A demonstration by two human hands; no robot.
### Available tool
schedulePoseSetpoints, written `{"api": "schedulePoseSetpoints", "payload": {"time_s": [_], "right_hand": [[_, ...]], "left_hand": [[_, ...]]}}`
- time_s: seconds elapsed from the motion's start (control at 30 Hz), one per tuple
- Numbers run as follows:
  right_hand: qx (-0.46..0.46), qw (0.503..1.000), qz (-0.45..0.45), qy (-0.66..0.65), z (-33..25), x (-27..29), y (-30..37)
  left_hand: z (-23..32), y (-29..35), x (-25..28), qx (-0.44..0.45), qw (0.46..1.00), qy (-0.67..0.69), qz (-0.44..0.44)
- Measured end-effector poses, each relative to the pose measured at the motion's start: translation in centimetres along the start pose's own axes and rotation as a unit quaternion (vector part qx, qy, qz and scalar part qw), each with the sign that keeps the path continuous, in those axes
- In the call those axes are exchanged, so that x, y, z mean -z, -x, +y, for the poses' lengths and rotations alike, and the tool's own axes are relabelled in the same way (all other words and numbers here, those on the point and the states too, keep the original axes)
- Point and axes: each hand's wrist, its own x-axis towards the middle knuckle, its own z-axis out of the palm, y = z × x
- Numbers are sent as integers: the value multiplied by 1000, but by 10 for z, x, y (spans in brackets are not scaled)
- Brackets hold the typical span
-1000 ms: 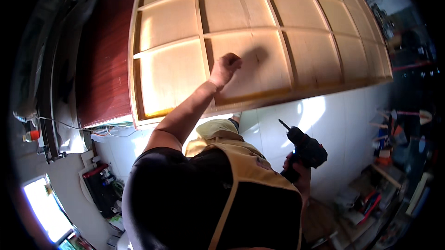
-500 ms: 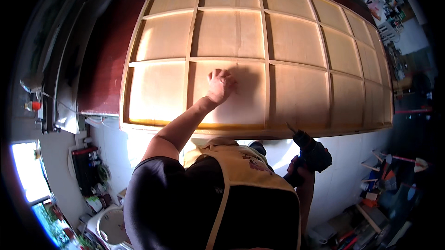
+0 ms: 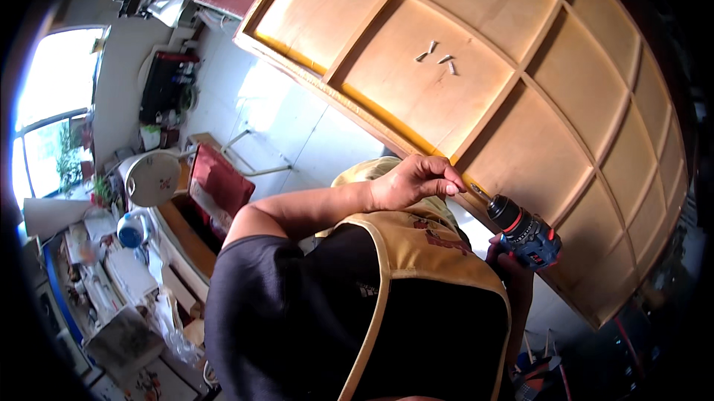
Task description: The person uses a cordless drill to drive screws into the wooden frame of a large, grid-patterned panel. They systematically move along the edges and internal supports of the panel, securing the structure while it rests on a workbench.
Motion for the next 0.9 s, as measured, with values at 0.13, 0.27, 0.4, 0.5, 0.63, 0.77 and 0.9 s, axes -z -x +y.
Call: {"api": "schedulePoseSetpoints", "payload": {"time_s": [0.13, 0.27, 0.4, 0.5, 0.63, 0.77, 0.9], "right_hand": [[-80, 995, -51, 21, -21, 2, -18], [-140, 989, -39, 39, -17, 13, -36], [-116, 990, -74, 19, -29, 15, -43], [-128, 990, -50, 40, -32, 10, -44], [-145, 988, -13, 61, -38, 5, -39], [-76, 964, 33, 254, -17, 16, -23], [58, 917, -6, 394, -47, -18, -33]], "left_hand": [[-10, 14, -2, -22, 997, -2, 77], [-21, 8, 12, -20, 995, -28, 91], [-21, 1, 24, -15, 993, 10, 119], [-18, -7, 32, 2, 995, 30, 91], [-16, -14, 40, -7, 998, 3, 62], [-12, -19, 47, -61, 995, -75, 34], [-14, -24, 48, -113, 980, -159, 28]]}}
